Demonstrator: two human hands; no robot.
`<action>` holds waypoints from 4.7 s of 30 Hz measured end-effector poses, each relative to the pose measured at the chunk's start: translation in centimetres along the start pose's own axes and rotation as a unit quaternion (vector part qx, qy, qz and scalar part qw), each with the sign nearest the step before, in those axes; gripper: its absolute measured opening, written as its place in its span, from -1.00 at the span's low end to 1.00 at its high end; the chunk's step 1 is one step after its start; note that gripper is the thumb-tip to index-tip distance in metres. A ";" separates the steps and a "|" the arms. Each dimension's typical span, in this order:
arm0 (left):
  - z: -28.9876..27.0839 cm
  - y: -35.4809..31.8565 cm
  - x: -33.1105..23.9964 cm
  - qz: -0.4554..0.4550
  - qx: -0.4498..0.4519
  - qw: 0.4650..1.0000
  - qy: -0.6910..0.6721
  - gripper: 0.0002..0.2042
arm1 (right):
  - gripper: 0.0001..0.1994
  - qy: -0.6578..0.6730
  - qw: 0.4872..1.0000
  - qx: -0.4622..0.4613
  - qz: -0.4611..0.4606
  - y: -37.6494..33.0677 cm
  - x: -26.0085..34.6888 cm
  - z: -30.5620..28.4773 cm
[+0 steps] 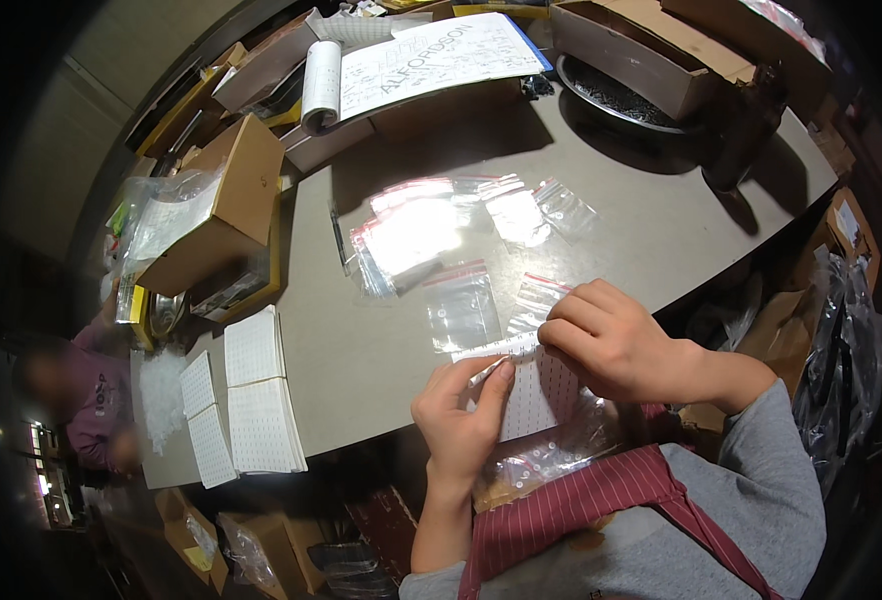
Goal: The person places small white items from a perforated sheet into clear plastic bags at a cluttered work table. The person repeatedly picks items and places them into bags, stacking the filled bags on the table.
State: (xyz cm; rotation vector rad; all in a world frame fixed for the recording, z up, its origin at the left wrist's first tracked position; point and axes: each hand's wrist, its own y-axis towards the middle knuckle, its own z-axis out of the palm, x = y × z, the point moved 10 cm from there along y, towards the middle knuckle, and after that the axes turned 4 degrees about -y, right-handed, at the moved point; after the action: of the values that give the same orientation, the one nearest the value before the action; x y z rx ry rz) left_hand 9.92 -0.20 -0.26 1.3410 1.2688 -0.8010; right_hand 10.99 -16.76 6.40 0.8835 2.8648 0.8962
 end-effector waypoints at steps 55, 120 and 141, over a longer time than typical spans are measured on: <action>-7.2 -2.2 -1.0 0.064 0.129 0.975 -0.172 -0.82 | -0.43 0.121 0.969 0.217 0.006 3.7 -2.8 6.9; -5.6 -3.9 1.0 -0.059 0.052 0.993 -0.092 -0.86 | -0.74 0.154 0.968 0.193 0.045 3.1 -3.8 3.7; -4.4 -3.6 -0.4 -0.009 0.090 0.995 -0.030 -0.85 | -0.84 0.354 0.890 0.166 0.234 6.0 -11.2 9.3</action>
State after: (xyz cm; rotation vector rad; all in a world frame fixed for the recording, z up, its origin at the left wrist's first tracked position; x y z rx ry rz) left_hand 5.51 3.39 0.12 1.4385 1.1839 -0.9798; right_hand 25.15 -13.68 0.13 1.6332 3.5761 0.9145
